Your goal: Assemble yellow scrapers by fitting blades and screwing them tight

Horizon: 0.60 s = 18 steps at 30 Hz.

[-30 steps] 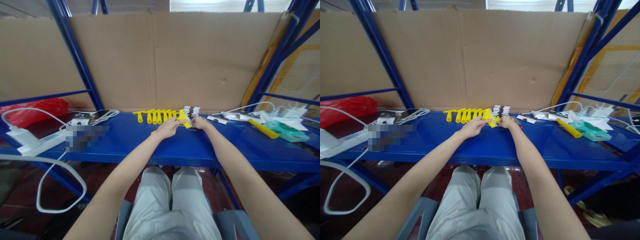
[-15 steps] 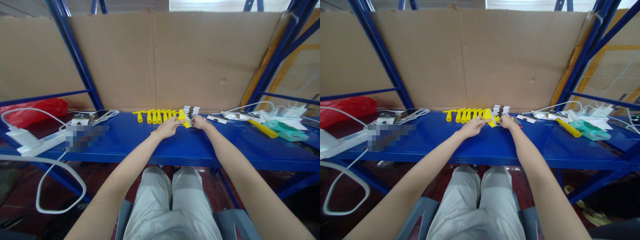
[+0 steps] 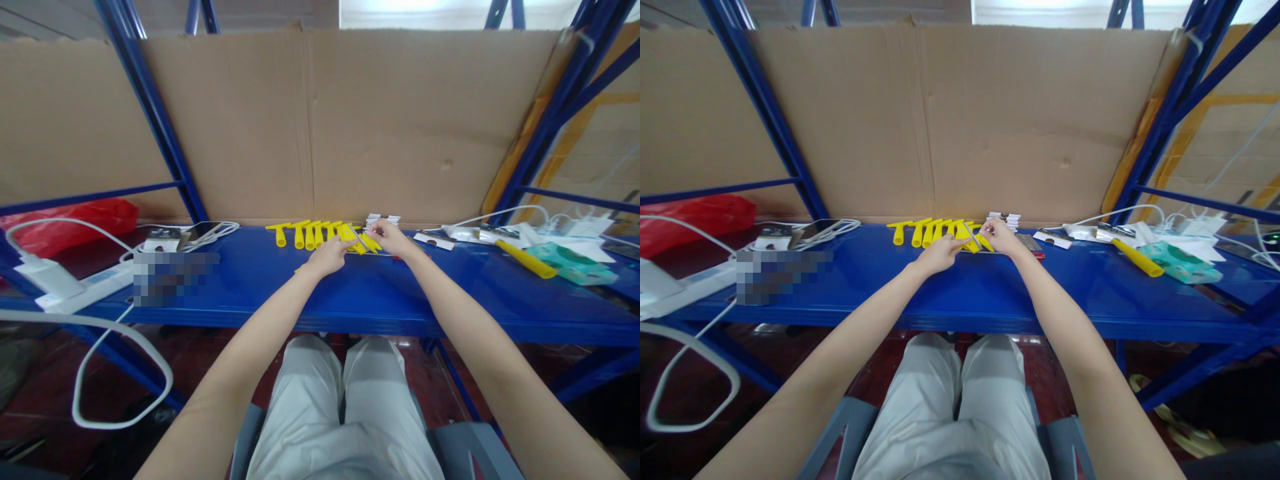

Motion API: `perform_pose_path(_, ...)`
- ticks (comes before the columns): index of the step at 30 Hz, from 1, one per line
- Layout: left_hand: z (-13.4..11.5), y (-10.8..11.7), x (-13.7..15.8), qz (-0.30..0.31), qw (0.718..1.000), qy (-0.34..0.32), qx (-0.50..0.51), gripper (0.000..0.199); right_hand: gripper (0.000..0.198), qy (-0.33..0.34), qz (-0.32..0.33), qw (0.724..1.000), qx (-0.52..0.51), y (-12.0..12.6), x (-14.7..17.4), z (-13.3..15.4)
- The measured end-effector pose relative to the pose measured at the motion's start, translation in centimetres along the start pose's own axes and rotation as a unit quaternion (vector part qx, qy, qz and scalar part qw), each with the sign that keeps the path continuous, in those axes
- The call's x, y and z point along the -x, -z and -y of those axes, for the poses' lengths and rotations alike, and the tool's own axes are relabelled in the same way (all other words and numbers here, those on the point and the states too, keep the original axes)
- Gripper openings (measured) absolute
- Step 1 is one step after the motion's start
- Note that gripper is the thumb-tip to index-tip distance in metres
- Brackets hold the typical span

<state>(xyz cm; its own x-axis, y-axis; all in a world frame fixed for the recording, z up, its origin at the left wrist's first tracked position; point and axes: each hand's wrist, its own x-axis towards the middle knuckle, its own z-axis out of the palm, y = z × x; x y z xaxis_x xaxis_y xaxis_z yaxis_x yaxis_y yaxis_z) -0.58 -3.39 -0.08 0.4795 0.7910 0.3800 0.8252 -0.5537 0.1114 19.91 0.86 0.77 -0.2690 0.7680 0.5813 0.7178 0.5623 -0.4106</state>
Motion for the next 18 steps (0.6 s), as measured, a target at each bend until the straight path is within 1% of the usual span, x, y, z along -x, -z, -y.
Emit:
perform_pose_path(4, 0.1, 0.0, -0.1, 0.004, 1.0, 0.004, 0.002, 0.048, 0.011, 0.048, 0.022, 0.998, -0.028, -1.0, 0.3, 1.4)
perform_pose_path(9, 0.2, 0.1, -0.2, -0.004, 1.0, 0.002, 0.003, 0.05, 0.007, 0.057, 0.028, 0.998, 0.014, -1.8, 0.6, 1.9)
perform_pose_path(13, 0.0, 0.3, -0.1, -0.003, 1.0, 0.009, -0.008, 0.049, 0.007, 0.072, 0.027, 0.997, 0.009, -1.9, 0.7, 1.9)
perform_pose_path(15, -0.1, 0.4, 0.0, -0.002, 1.0, 0.016, -0.019, 0.048, 0.007, 0.071, 0.03, 0.997, -0.004, -1.9, 0.7, 1.8)
perform_pose_path(18, -0.4, 0.5, 0.2, 0.007, 0.999, 0.014, -0.032, 0.048, 0.007, 0.042, 0.032, 0.999, -0.013, -1.7, 0.6, 1.6)
